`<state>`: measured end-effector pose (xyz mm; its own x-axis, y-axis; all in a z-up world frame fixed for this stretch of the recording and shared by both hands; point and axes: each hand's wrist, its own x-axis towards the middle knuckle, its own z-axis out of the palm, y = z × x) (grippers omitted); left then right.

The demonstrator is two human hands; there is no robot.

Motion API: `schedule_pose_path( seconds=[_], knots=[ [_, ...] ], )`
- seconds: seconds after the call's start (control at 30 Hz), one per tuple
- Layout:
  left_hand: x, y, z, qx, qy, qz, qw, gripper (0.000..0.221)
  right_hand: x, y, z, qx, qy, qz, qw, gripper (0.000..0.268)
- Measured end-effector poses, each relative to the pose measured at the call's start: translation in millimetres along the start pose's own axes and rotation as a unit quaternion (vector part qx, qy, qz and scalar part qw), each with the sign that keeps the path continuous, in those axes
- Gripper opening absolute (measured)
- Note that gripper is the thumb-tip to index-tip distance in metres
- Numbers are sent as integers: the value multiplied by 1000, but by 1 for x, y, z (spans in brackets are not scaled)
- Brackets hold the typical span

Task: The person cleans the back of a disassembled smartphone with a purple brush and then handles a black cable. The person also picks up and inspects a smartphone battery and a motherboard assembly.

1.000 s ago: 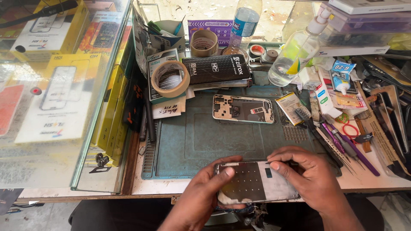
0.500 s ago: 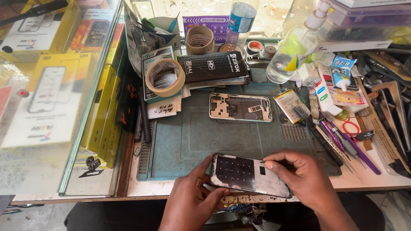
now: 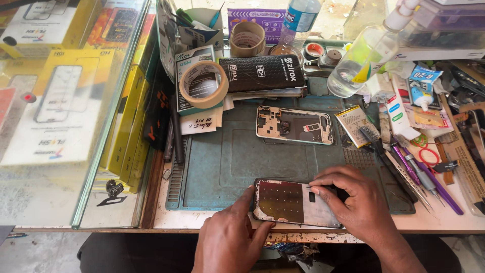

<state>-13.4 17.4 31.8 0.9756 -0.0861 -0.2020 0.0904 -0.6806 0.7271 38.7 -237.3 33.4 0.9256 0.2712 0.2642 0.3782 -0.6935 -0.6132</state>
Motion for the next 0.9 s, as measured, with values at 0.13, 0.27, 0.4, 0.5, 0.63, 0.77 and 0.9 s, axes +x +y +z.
schedule_pose_path(
  seconds=[0.13, 0.27, 0.4, 0.5, 0.63, 0.77, 0.9],
  knots=[
    [-5, -5, -3, 46, 55, 104, 992, 89, 0, -3, 1, -7, -15, 74, 997, 15],
    [-1, -6, 2, 94, 84, 230, 965, 73, -2, -11, 1, -49, 17, 15, 999, 17],
    [3, -5, 14, 100, 87, 275, 952, 57, -4, -21, 5, -41, 16, 31, 999, 20],
    [4, -9, 15, 110, 84, 275, 951, 56, -1, -25, 10, -55, 28, -33, 998, 20],
    [5, -12, 17, 104, 88, 278, 951, 53, 6, -29, 11, -58, 26, -2, 998, 16],
    [7, -11, 17, 94, 97, 282, 950, 53, 17, -31, 8, -43, -6, 16, 999, 12],
    [8, -11, 16, 84, 91, 283, 951, 52, 24, -36, 6, -33, -57, 93, 993, 11]
  ],
)
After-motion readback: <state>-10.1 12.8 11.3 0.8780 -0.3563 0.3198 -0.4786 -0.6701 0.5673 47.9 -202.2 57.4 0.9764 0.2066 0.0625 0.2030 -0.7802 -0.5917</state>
